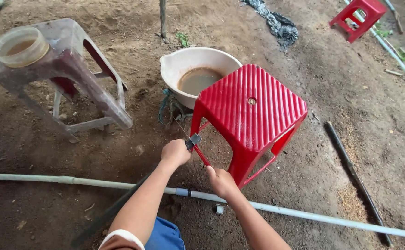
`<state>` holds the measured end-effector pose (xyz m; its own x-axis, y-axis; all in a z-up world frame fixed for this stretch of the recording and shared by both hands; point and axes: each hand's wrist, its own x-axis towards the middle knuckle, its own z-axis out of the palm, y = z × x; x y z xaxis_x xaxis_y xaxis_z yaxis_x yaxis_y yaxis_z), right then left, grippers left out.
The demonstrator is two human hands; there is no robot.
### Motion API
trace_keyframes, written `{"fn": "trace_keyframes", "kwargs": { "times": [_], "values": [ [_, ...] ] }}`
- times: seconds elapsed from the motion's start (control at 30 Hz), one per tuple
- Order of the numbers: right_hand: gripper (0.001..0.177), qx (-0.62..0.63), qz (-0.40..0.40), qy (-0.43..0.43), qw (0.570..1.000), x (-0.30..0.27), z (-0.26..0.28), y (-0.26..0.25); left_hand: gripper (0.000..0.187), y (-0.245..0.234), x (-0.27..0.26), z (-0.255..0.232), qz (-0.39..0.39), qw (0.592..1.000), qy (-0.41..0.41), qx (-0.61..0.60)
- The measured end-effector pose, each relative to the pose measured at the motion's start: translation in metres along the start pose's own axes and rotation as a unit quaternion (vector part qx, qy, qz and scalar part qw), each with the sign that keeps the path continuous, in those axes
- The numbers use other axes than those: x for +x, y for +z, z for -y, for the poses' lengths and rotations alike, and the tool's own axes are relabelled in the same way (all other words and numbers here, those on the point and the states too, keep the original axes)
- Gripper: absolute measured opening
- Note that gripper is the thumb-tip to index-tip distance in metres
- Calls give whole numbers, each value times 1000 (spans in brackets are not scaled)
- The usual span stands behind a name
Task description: Sawing a black plastic pipe with a hacksaw blade and then inspecting the cut pieces.
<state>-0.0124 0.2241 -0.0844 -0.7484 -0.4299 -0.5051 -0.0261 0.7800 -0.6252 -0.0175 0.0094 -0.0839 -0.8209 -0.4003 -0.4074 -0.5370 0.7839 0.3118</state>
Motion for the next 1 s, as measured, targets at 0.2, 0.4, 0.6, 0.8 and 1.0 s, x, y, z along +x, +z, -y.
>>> {"fn": "trace_keyframes", "kwargs": {
  "times": [0.2,0.4,0.6,0.8,1.0],
  "values": [
    [66,-4,23,9,1000,-7,-3,9,15,-14,-5,1,44,999,-17,13],
    [69,-40,54,20,998,-21,-17,22,18,-7,6,32,-9,999,-47,-21],
    [65,19,29,7,999,-6,14,3,12,-14,-29,-12,31,996,51,64],
    [60,10,40,4,999,-20,14,10,22,-18,-9,28,18,998,-44,-50],
    [67,14,31,-27,999,4,1,15,26,17,-2,11,-10,1000,23,-7]
  ]
}}
